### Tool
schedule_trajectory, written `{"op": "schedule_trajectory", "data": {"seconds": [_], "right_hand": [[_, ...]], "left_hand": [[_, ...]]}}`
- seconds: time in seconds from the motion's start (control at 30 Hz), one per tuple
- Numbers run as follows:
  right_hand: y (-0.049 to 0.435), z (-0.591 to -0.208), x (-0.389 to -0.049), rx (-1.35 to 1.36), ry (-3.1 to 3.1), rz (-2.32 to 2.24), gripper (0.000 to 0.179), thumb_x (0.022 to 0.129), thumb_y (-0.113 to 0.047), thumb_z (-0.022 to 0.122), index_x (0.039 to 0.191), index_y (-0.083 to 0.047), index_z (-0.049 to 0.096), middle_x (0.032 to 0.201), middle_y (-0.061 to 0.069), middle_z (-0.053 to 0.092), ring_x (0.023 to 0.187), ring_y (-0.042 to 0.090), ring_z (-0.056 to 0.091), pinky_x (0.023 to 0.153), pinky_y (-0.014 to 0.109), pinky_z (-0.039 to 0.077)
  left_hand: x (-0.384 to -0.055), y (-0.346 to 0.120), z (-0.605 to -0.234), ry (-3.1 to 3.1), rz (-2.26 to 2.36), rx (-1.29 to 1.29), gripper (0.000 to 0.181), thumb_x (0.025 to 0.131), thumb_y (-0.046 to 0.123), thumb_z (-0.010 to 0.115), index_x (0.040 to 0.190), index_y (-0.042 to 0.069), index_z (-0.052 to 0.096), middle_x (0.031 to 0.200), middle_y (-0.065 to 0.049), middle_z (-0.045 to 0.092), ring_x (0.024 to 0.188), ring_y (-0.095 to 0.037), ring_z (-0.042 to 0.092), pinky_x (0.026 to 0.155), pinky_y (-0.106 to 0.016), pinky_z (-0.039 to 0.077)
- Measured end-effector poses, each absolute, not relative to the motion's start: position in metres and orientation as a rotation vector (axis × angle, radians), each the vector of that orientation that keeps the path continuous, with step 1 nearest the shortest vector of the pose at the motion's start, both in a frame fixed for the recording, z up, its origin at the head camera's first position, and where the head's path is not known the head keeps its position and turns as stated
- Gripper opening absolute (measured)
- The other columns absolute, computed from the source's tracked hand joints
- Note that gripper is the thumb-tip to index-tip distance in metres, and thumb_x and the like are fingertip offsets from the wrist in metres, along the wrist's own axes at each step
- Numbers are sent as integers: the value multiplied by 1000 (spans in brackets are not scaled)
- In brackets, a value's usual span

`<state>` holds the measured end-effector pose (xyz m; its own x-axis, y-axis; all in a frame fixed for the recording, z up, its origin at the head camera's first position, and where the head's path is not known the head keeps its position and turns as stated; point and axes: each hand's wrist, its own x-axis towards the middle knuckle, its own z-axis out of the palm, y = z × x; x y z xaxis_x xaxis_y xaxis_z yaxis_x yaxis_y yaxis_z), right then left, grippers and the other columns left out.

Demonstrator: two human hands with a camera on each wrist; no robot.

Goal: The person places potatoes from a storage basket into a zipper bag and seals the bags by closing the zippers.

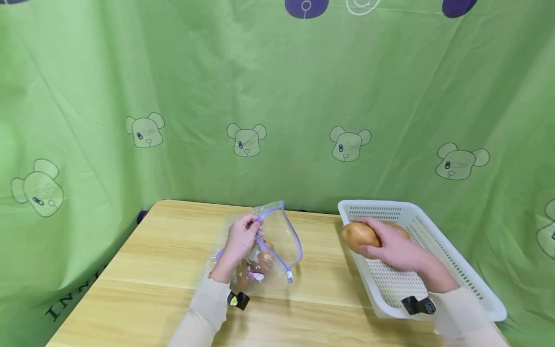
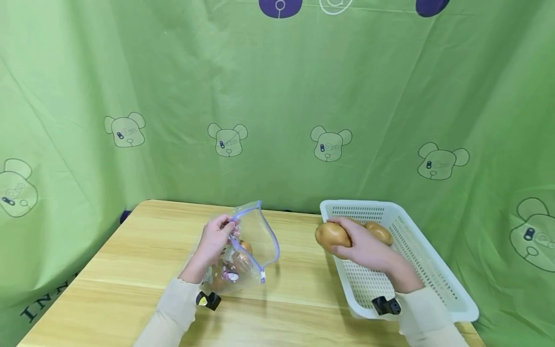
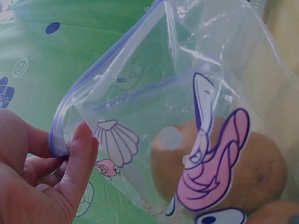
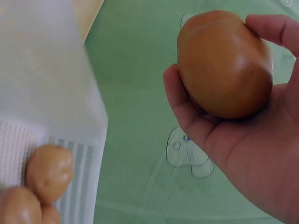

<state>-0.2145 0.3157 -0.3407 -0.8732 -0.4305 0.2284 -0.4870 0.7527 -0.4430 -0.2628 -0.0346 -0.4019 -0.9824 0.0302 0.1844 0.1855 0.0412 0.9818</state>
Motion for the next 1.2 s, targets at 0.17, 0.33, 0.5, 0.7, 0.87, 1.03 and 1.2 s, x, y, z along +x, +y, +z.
{"op": "schedule_trajectory", "data": {"seconds": [0.17, 0.33, 0.5, 0.7, 0.87, 1.03, 1.2], "right_hand": [[295, -337, -217, 717, -2911, 954, 60, 86, -21, 68, 138, -12, 39, 115, 9, 56, 93, 19, 57, 79, 38, 48], [279, -339, -227, 786, -2890, 962, 57, 83, -16, 69, 135, -16, 44, 110, 1, 58, 92, 15, 56, 82, 36, 48], [263, -345, -237, 900, -2857, 869, 58, 84, -19, 68, 136, -14, 43, 113, 1, 58, 96, 14, 56, 85, 38, 47], [241, -350, -246, 942, -2871, 997, 62, 84, -29, 70, 136, -9, 42, 107, 6, 60, 91, 17, 58, 79, 37, 49], [223, -356, -253, 934, -2853, 1113, 63, 80, -31, 75, 131, -7, 47, 110, 6, 60, 96, 18, 58, 82, 36, 49], [211, -363, -258, 960, -2826, 1155, 59, 81, -31, 75, 129, -8, 50, 108, 5, 61, 94, 18, 59, 79, 36, 49], [202, -370, -263, 965, -2831, 1120, 63, 81, -36, 74, 133, -9, 50, 110, 6, 62, 93, 18, 59, 78, 36, 50]], "left_hand": [[-263, -35, -403, -2175, -2097, -239, 13, 94, 1, 50, 92, -5, 61, 79, -14, 61, 67, -15, 60, 56, -22, 52], [-265, -34, -404, -2176, -2078, -258, 12, 94, 1, 51, 92, -5, 62, 79, -14, 62, 67, -15, 61, 59, -24, 53], [-264, -34, -403, -2191, -2041, -259, 12, 93, 1, 52, 92, -4, 63, 77, -13, 62, 67, -16, 61, 59, -25, 54], [-264, -33, -403, -2205, -2015, -259, 11, 92, 1, 53, 90, -3, 63, 74, -11, 62, 65, -15, 60, 55, -22, 52], [-263, -32, -403, -2207, -2029, -257, 11, 93, 2, 54, 89, -3, 64, 73, -11, 62, 64, -15, 60, 53, -21, 50], [-263, -31, -402, -2205, -2038, -264, 12, 93, 4, 54, 90, -4, 63, 72, -11, 62, 63, -15, 58, 51, -20, 48], [-264, -30, -402, -2218, -2003, -266, 14, 93, 4, 55, 90, -7, 62, 68, -8, 60, 61, -14, 56, 49, -18, 44]]}}
